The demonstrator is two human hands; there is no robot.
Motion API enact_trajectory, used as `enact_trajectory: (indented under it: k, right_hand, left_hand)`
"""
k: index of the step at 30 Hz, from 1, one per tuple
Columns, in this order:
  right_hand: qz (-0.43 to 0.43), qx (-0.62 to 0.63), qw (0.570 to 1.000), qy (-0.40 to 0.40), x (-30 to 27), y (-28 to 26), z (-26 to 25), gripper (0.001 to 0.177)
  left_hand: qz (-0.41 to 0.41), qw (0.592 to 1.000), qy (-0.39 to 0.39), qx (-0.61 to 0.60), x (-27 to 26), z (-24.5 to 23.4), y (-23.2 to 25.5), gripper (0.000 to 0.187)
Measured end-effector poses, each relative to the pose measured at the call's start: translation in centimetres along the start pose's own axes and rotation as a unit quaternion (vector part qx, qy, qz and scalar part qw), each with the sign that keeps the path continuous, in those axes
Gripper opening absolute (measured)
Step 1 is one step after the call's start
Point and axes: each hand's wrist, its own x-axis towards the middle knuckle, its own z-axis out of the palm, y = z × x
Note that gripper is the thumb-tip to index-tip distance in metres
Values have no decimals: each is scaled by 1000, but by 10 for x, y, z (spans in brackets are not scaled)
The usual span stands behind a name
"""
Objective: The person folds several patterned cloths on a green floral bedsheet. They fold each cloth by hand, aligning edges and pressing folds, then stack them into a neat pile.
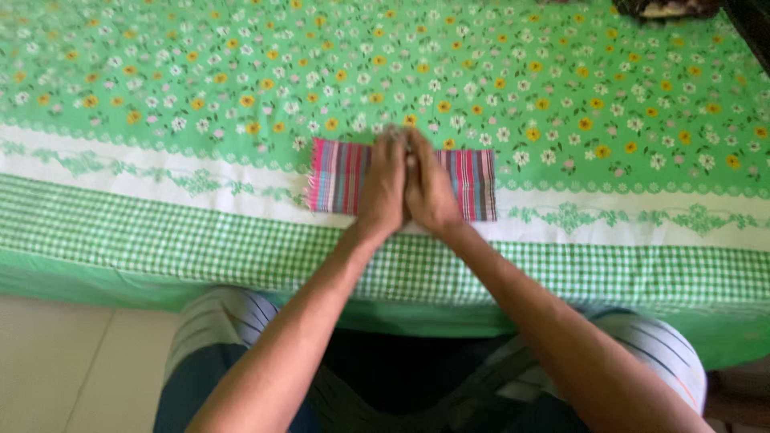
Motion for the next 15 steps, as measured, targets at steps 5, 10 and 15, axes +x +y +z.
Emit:
enact_trajectory:
  k: [5, 10, 15]
  right_hand:
    - [-31, -138, 989, -32, -13, 7, -1, 56]
    - [54, -404, 902, -141, -11, 2, -24, 76]
    - [163, -402, 885, -168, -8, -7, -57, 80]
  left_hand:
    - [55, 992, -90, 71, -6, -5, -10, 52]
    - [-17, 934, -232, 273, -3, -38, -19, 73]
    - [-60, 927, -230, 291, 2, -74, -23, 88]
